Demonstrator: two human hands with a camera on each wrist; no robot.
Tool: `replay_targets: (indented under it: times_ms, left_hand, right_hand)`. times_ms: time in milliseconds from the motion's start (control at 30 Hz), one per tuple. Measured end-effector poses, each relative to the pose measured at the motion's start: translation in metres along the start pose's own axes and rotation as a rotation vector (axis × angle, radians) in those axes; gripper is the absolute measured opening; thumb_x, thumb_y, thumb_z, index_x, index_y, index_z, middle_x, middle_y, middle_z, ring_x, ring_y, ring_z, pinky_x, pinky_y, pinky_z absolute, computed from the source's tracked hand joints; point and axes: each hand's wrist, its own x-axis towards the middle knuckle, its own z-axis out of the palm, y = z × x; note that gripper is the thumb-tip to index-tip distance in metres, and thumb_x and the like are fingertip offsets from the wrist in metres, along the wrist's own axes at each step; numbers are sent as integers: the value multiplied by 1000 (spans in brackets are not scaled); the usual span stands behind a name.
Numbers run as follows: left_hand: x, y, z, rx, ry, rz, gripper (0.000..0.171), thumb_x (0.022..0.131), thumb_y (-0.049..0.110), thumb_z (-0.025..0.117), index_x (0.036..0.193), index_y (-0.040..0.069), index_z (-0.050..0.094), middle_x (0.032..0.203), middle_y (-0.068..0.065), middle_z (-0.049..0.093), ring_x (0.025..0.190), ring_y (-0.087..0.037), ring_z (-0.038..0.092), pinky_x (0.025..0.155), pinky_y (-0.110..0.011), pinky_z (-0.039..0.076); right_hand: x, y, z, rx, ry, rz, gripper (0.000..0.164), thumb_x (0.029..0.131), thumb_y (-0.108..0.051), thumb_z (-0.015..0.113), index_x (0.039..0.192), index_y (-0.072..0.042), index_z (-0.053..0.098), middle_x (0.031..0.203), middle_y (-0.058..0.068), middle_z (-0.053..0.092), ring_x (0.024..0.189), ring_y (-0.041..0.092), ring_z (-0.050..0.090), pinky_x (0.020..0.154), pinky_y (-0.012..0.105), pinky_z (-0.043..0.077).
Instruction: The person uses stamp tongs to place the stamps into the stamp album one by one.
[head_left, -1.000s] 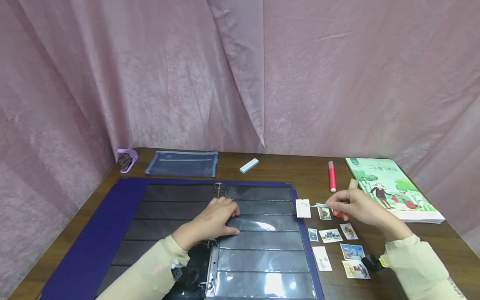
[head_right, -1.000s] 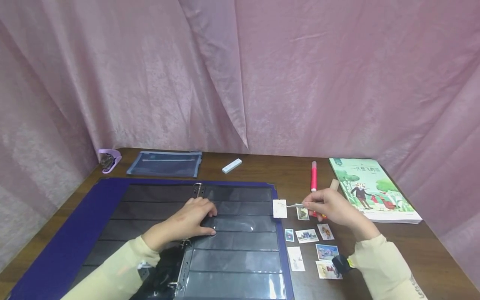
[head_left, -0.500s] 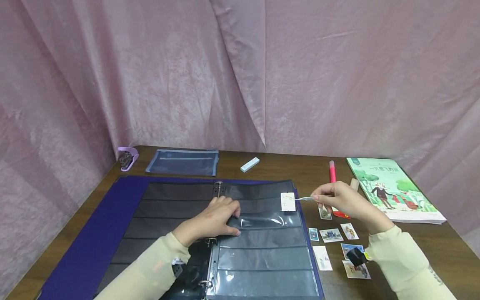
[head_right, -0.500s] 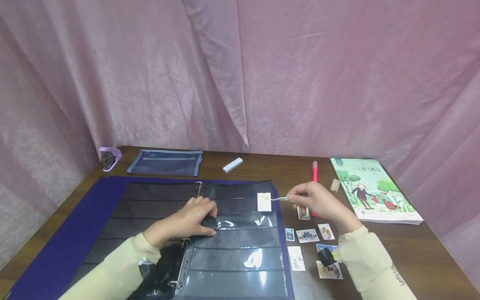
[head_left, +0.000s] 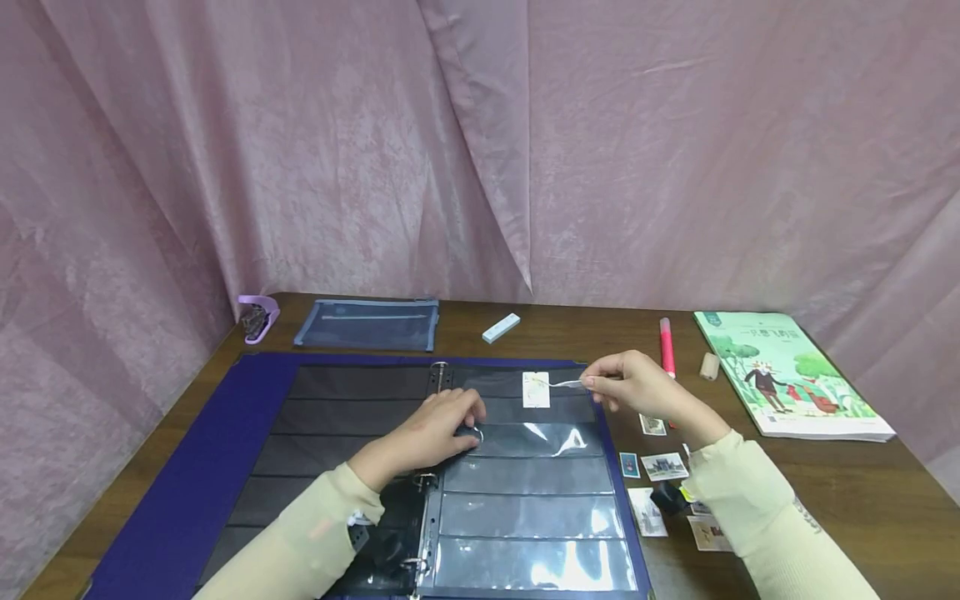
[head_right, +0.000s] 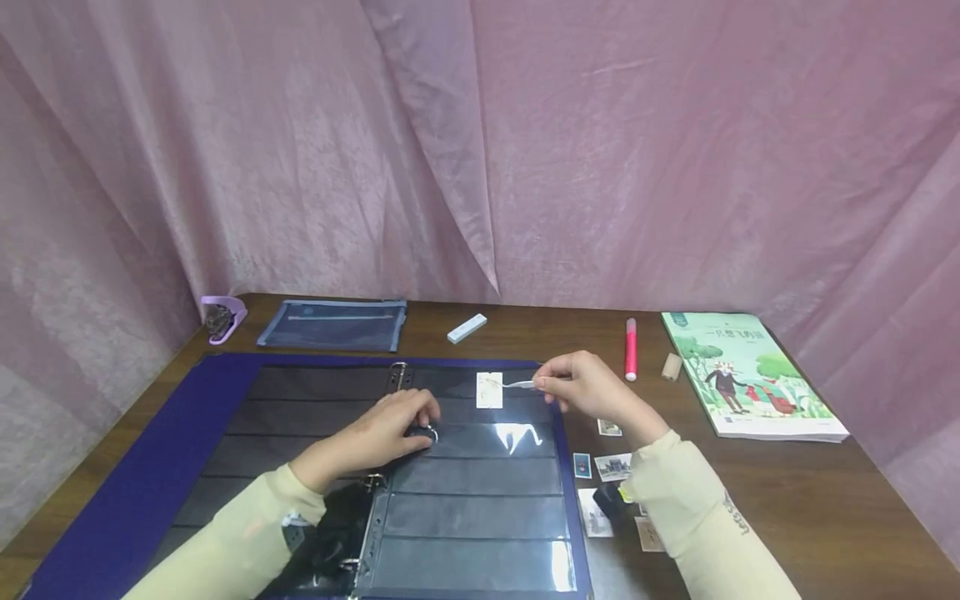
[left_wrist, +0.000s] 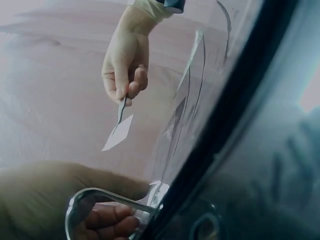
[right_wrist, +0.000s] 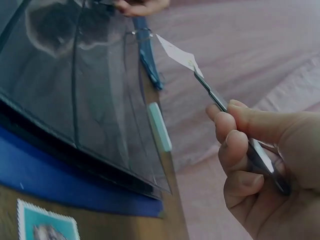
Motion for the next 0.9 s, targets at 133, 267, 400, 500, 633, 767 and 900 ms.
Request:
replay_targets:
  times_ms: [133, 267, 400, 500, 633, 767, 900]
  left_hand:
    - [2, -3, 3, -65, 84, -22, 16, 79, 11, 66, 89, 15, 55, 76, 8, 55, 73, -6, 49, 72, -24, 41]
    - [3, -4, 4, -138, 114, -47, 13, 80, 7, 63, 85, 15, 55, 74, 8, 56, 71, -4, 51, 67, -20, 42]
    - [4, -5, 5, -184, 124, -60, 14, 79, 5, 64, 83, 15, 55, 73, 8, 56, 70, -3, 51, 66, -18, 43]
    - [4, -5, 5, -203, 134, -72, 15, 78, 6, 65, 82, 16, 54, 72, 8, 56, 68, -3, 51, 64, -17, 42]
    - [4, -4, 4, -214, 153, -82, 18, 78, 6, 66, 79, 17, 52, 69, 9, 55, 66, -2, 50, 63, -16, 42]
    - [4, -3, 4, -216, 158, -87, 17, 77, 6, 66, 79, 17, 52, 69, 9, 55, 66, -3, 49, 62, -17, 41]
    - [3, -3, 4, -205, 167, -90, 17, 77, 6, 66, 78, 17, 52, 69, 9, 54, 67, -4, 49, 62, -17, 40]
  right_hand:
    - [7, -1, 11, 5, 30, 1, 22, 88, -18, 56, 93, 2, 65, 69, 16, 59, 49, 5, 48, 46, 21, 41]
    - [12, -2, 22, 29, 41, -7, 22, 88, -18, 57, 93, 2, 65, 68, 14, 58, 50, 6, 48, 48, 21, 40]
    - [18, -4, 33, 42, 32, -15, 22, 87, -19, 57, 93, 1, 65, 68, 13, 58, 50, 7, 47, 49, 21, 40]
    - [22, -7, 40, 21, 28, -21, 21, 87, -19, 57, 92, -1, 66, 67, 12, 60, 48, 8, 48, 51, 21, 41]
    - [27, -11, 48, -21, 30, -34, 19, 87, -18, 57, 90, -3, 67, 64, 7, 60, 46, 9, 48, 50, 21, 42]
    - [28, -13, 53, -49, 8, -31, 17, 87, -19, 57, 88, -5, 67, 62, 6, 59, 44, 10, 48, 45, 21, 39]
    - [28, -16, 56, -66, -28, -39, 16, 87, -19, 57, 86, -7, 67, 60, 7, 57, 42, 9, 47, 40, 20, 35]
